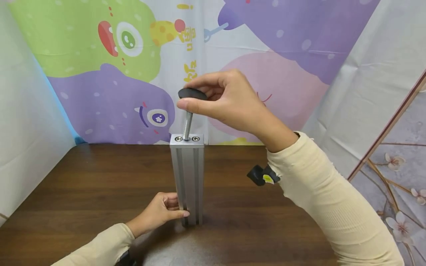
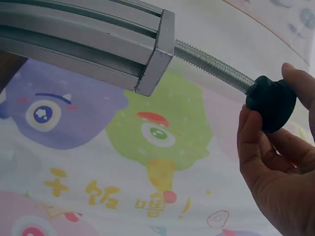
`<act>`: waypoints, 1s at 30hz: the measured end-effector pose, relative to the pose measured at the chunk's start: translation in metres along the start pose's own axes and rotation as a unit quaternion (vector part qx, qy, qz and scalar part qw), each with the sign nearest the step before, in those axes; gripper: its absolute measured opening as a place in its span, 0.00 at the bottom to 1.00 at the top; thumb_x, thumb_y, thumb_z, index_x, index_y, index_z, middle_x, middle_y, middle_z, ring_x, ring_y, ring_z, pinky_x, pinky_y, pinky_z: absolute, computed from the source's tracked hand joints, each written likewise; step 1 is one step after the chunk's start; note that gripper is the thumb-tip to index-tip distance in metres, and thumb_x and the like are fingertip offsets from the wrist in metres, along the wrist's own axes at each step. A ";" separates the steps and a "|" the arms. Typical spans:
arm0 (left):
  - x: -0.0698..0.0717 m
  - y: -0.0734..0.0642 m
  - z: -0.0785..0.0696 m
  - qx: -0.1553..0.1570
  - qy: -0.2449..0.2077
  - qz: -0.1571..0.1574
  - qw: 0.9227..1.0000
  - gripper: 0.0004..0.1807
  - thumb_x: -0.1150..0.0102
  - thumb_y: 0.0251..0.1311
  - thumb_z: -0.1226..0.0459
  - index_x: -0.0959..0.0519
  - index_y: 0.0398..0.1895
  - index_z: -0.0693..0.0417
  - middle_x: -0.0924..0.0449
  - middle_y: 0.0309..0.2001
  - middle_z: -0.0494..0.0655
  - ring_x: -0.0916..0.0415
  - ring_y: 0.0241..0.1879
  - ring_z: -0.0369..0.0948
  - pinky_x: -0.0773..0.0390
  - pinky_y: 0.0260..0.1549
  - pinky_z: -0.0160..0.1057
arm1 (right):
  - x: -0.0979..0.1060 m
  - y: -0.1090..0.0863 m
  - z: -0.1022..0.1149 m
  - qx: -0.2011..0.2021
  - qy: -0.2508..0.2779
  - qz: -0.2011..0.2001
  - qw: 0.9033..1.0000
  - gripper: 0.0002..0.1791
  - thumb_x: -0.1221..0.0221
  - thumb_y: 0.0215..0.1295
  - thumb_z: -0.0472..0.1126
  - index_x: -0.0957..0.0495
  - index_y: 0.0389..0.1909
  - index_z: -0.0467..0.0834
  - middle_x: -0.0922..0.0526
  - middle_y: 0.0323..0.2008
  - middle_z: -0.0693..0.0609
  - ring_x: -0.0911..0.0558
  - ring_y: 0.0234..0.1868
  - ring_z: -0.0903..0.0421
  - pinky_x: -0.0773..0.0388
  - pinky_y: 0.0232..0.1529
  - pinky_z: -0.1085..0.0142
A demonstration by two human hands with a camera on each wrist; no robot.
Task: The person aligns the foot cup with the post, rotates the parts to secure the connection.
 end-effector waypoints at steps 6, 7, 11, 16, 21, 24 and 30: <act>-0.001 -0.001 -0.004 -0.010 0.005 0.003 1.000 0.25 0.34 0.45 0.66 0.28 0.47 0.72 0.21 0.42 0.60 0.25 0.45 0.47 0.25 0.45 0.36 | -0.002 0.001 0.004 0.010 -0.042 0.023 0.999 0.15 0.35 0.49 0.45 0.20 0.39 0.45 0.18 0.30 0.52 0.19 0.27 0.56 0.22 0.20 0.65; -0.001 -0.001 -0.005 -0.011 0.006 0.003 1.000 0.25 0.34 0.45 0.65 0.27 0.47 0.71 0.21 0.42 0.60 0.25 0.45 0.47 0.25 0.45 0.36 | -0.003 0.002 0.004 0.009 -0.046 0.026 0.999 0.15 0.35 0.49 0.45 0.20 0.39 0.45 0.18 0.30 0.52 0.19 0.27 0.56 0.22 0.22 0.66; -0.001 -0.001 -0.004 -0.004 0.008 0.003 1.000 0.26 0.33 0.45 0.65 0.28 0.47 0.70 0.21 0.42 0.59 0.25 0.45 0.47 0.25 0.45 0.36 | -0.005 0.003 0.006 0.006 -0.059 0.035 0.998 0.17 0.34 0.48 0.44 0.20 0.39 0.41 0.17 0.30 0.50 0.19 0.30 0.57 0.22 0.31 0.70; -0.002 0.001 -0.001 -0.001 -0.001 0.006 1.000 0.25 0.33 0.44 0.65 0.27 0.46 0.69 0.21 0.41 0.58 0.24 0.45 0.46 0.25 0.45 0.35 | -0.006 0.006 0.009 -0.001 -0.087 0.049 0.995 0.18 0.34 0.48 0.44 0.20 0.39 0.39 0.17 0.32 0.49 0.18 0.30 0.58 0.21 0.33 0.72; -0.002 0.000 -0.001 0.000 0.000 0.001 1.000 0.25 0.33 0.44 0.66 0.27 0.46 0.70 0.21 0.41 0.58 0.24 0.45 0.47 0.25 0.45 0.35 | -0.006 0.008 0.013 -0.030 -0.101 0.070 0.992 0.18 0.32 0.46 0.45 0.20 0.38 0.42 0.17 0.31 0.52 0.18 0.30 0.60 0.21 0.32 0.71; -0.001 0.000 -0.001 0.001 0.001 -0.001 1.000 0.25 0.33 0.44 0.66 0.27 0.46 0.70 0.21 0.41 0.58 0.24 0.45 0.47 0.25 0.45 0.35 | -0.006 0.009 0.015 -0.042 -0.109 0.082 0.990 0.18 0.32 0.45 0.47 0.20 0.38 0.44 0.17 0.29 0.54 0.18 0.30 0.61 0.21 0.30 0.70; -0.001 0.002 0.000 -0.004 0.002 0.000 1.000 0.24 0.33 0.44 0.66 0.26 0.46 0.69 0.20 0.40 0.58 0.24 0.44 0.46 0.25 0.45 0.34 | -0.007 0.010 0.017 -0.047 -0.116 0.094 0.988 0.19 0.32 0.44 0.48 0.20 0.38 0.44 0.17 0.29 0.54 0.19 0.30 0.61 0.22 0.30 0.71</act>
Point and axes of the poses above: each hand's wrist, its own y-axis towards the middle knuckle, its own x-axis out of the back of the hand, z = x × y, the point moved 5 cm from there along y, towards the middle knuckle
